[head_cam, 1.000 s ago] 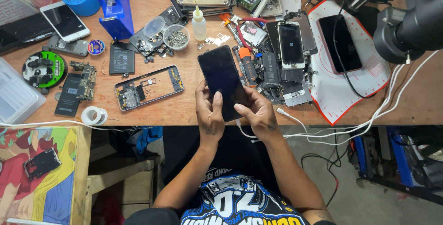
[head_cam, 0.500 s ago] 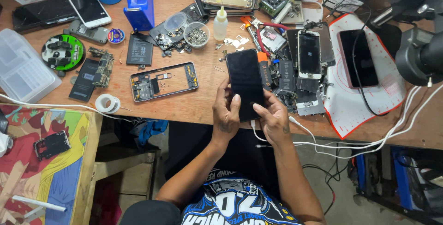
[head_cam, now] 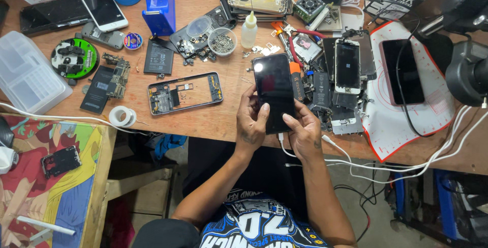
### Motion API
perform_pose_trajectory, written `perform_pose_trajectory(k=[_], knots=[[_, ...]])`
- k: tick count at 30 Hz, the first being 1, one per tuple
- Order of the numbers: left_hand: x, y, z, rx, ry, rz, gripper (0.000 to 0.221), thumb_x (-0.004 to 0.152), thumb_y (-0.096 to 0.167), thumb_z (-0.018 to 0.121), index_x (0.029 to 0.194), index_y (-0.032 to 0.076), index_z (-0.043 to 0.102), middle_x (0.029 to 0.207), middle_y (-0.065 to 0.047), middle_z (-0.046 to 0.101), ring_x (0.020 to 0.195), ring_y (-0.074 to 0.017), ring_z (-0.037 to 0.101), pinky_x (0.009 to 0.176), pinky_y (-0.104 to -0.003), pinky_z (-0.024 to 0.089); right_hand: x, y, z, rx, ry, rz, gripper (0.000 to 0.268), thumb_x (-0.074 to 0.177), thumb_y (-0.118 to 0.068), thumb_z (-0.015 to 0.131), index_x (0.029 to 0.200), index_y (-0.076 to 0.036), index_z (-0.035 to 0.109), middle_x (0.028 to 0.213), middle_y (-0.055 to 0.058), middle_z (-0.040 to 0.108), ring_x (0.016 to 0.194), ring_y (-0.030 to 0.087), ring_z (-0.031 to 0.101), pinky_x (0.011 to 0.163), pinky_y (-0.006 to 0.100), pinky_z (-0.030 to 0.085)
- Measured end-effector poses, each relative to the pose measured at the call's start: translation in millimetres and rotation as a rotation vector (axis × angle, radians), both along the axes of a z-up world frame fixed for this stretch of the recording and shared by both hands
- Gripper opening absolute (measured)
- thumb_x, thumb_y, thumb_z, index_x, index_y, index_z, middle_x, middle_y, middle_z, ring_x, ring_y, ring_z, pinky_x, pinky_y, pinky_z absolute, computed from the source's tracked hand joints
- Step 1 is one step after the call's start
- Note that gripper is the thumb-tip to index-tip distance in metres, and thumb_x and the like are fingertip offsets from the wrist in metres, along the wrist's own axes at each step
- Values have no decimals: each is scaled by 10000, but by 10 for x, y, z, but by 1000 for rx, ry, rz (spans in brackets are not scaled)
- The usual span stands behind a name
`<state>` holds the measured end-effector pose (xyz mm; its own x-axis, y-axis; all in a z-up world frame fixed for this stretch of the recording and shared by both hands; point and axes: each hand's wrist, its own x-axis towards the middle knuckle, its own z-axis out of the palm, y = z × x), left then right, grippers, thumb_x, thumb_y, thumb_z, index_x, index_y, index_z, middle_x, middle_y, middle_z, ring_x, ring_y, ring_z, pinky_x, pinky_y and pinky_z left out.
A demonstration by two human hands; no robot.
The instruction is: The person uses a white plastic tool to pry open the side of a black smartphone. They then connect a white charging cable to the phone, which displays a charging icon on the screen. The person continues to manipulate the phone's edges and screen while it remains connected to the power source.
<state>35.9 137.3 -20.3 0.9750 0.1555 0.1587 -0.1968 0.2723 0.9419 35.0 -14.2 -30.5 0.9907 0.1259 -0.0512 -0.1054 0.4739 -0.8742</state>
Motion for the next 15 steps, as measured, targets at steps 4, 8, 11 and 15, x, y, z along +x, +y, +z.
perform_pose_trajectory(k=[4,8,11,15], knots=[[1,21,9,-29,28,-43,535,998,35,549,1499,-43,378,1122,-150,666,1004,-164,675,884,-278,570,-19,-61,-63,25,9,12,503,945,37,638,1430,92,518,1297,172,655,1191,197,634,1079,338,499],[-8,23,23,-28,34,-44,537,1002,35,561,1501,-35,377,1104,-132,652,974,-148,661,846,-269,563,-20,-83,-111,11,-15,12,509,942,45,636,1434,86,514,1307,162,651,1205,187,630,1092,329,496],[-27,26,36,-40,18,-43,541,1007,35,565,1508,-33,374,1116,-124,644,989,-142,655,864,-267,559,-24,-88,-122,11,-21,19,514,941,52,637,1439,84,511,1313,162,647,1211,184,626,1095,327,494],[-35,33,41,-11,26,-36,542,1009,34,570,1511,-34,378,1116,-121,640,1001,-145,657,885,-271,556,-21,-84,-122,-10,-30,13,519,939,53,642,1440,88,511,1317,170,646,1211,191,626,1092,333,496]])
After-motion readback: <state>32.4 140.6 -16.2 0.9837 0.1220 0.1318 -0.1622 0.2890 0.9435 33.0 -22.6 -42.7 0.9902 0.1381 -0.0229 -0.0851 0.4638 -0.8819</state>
